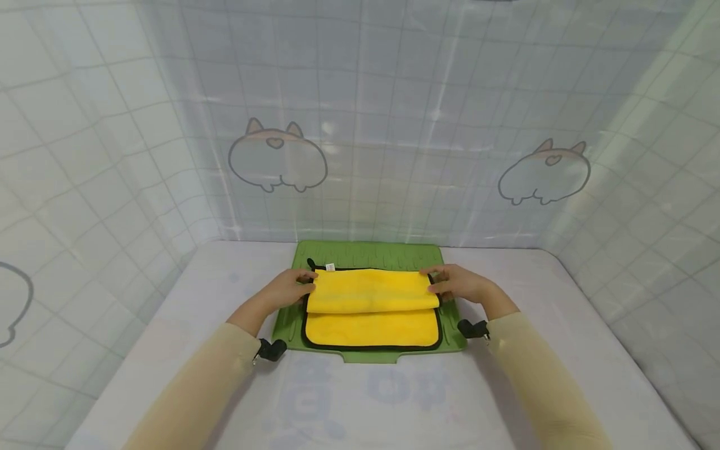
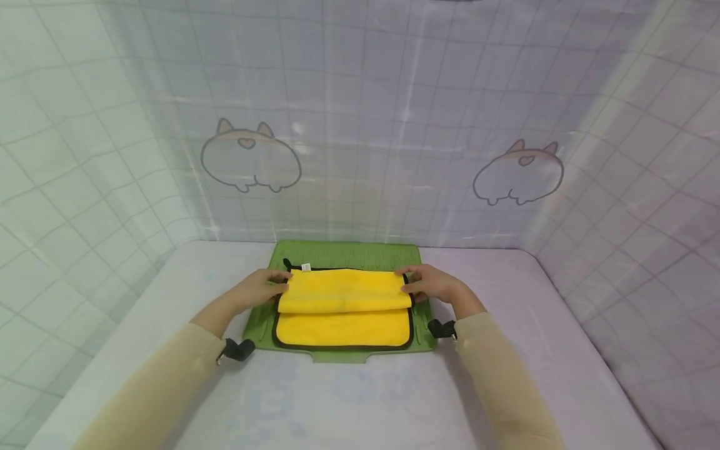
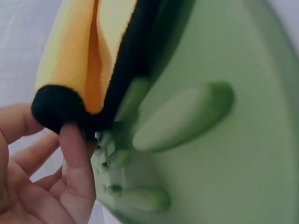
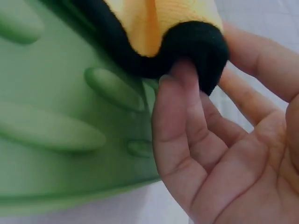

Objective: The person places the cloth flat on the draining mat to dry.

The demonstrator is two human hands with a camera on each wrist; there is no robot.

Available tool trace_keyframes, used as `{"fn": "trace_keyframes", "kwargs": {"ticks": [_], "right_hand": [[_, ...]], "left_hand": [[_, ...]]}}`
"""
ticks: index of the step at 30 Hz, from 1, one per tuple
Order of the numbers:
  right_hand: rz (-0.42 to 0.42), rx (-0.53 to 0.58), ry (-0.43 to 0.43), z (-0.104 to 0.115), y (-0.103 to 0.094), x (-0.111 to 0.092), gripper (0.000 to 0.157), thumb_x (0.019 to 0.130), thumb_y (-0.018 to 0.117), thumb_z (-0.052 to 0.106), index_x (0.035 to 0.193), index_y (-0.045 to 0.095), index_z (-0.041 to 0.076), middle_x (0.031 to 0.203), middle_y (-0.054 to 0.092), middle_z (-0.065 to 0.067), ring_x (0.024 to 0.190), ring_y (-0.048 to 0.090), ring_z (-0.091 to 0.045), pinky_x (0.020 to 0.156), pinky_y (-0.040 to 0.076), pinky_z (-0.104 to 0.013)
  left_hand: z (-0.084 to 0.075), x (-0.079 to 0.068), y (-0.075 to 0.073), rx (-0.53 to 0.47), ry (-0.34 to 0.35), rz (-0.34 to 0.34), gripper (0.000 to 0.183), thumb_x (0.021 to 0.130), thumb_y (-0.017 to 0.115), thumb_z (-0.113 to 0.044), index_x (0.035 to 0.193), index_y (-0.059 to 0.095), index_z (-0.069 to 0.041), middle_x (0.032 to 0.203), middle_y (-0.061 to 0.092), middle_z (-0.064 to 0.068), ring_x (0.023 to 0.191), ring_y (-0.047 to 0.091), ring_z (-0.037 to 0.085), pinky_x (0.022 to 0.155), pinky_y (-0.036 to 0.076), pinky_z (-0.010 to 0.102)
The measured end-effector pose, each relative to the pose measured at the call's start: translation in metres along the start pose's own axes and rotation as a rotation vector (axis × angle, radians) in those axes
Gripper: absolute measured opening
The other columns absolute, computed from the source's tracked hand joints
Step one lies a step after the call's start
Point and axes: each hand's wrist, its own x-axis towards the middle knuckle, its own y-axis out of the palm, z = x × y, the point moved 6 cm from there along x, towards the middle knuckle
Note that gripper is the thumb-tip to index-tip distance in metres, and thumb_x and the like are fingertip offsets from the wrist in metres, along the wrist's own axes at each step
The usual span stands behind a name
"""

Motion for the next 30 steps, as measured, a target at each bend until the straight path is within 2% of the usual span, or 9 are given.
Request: {"fn": "trace_keyframes", "kwargs": {"ticks": [5,8,11,14,17,21,24,26,30], "right_hand": [[-0.057,0.057,-0.018,-0.001,-0.001,0.009,0.046,0.092,0.058,0.028,0.135,0.047,0.018,0.128,0.050,-0.013,0.100,0.057,-0.023,0.080,0.051,-0.039],[-0.093,0.056,-0.047,-0.001,-0.001,0.013,0.039,0.092,0.057,0.026,0.130,0.052,0.016,0.131,0.048,-0.011,0.101,0.056,-0.020,0.080,0.050,-0.037],[-0.131,0.020,-0.096,0.001,-0.002,0.014,0.035,0.093,0.057,0.023,0.126,0.056,0.014,0.132,0.047,-0.011,0.088,0.054,-0.020,0.073,0.049,-0.034],[-0.184,-0.021,-0.108,0.003,-0.006,0.014,0.033,0.091,0.059,0.022,0.123,0.060,0.015,0.128,0.049,-0.010,0.072,0.049,-0.024,0.064,0.047,-0.034],[-0.237,-0.044,-0.095,0.007,-0.012,0.014,0.032,0.090,0.061,0.024,0.122,0.061,0.019,0.129,0.047,-0.008,0.069,0.049,-0.027,0.063,0.048,-0.035],[-0.294,-0.046,-0.096,0.016,-0.023,0.015,0.032,0.090,0.060,0.025,0.122,0.060,0.022,0.135,0.043,-0.006,0.080,0.052,-0.031,0.072,0.050,-0.042],[-0.331,-0.014,-0.099,0.023,-0.030,0.019,0.033,0.090,0.060,0.025,0.123,0.059,0.023,0.139,0.040,-0.004,0.087,0.051,-0.037,0.078,0.048,-0.049],[-0.348,0.014,-0.097,0.027,-0.034,0.022,0.033,0.091,0.059,0.024,0.124,0.058,0.024,0.139,0.039,-0.002,0.090,0.049,-0.043,0.080,0.045,-0.053],[-0.376,0.014,-0.102,0.034,-0.037,0.028,0.035,0.092,0.058,0.019,0.127,0.055,0.022,0.140,0.038,-0.005,0.104,0.048,-0.037,0.087,0.045,-0.049]], "left_hand": [[-0.005,0.005,0.000,0.057,0.027,-0.029,0.037,0.095,0.052,-0.024,0.130,0.052,-0.012,0.126,0.051,0.013,0.092,0.057,0.023,0.072,0.051,0.034],[-0.007,0.006,0.002,0.093,0.045,-0.026,0.036,0.095,0.052,-0.023,0.130,0.052,-0.012,0.129,0.050,0.013,0.103,0.054,0.028,0.080,0.048,0.039],[-0.007,0.009,0.003,0.114,0.056,-0.028,0.037,0.095,0.053,-0.021,0.130,0.052,-0.013,0.134,0.046,0.013,0.120,0.045,0.030,0.089,0.045,0.042],[-0.008,0.011,0.001,0.119,0.063,-0.041,0.037,0.094,0.054,-0.020,0.131,0.051,-0.014,0.138,0.043,0.013,0.118,0.047,0.030,0.084,0.046,0.040],[-0.011,0.014,-0.004,0.108,0.059,-0.069,0.039,0.094,0.054,-0.020,0.132,0.050,-0.016,0.137,0.044,0.013,0.101,0.056,0.027,0.070,0.048,0.035],[-0.015,0.020,-0.011,0.101,0.055,-0.119,0.042,0.094,0.055,-0.020,0.135,0.046,-0.022,0.128,0.050,0.012,0.078,0.056,0.024,0.056,0.045,0.031],[-0.019,0.028,-0.017,0.127,0.084,-0.166,0.044,0.094,0.054,-0.019,0.136,0.044,-0.024,0.128,0.049,0.010,0.079,0.056,0.023,0.055,0.046,0.030],[-0.023,0.033,-0.021,0.143,0.111,-0.197,0.045,0.094,0.054,-0.017,0.137,0.043,-0.023,0.134,0.044,0.009,0.085,0.057,0.024,0.057,0.047,0.030],[-0.031,0.040,-0.024,0.176,0.144,-0.235,0.046,0.095,0.053,-0.014,0.139,0.042,-0.019,0.143,0.033,0.011,0.100,0.055,0.025,0.066,0.050,0.031]]}}
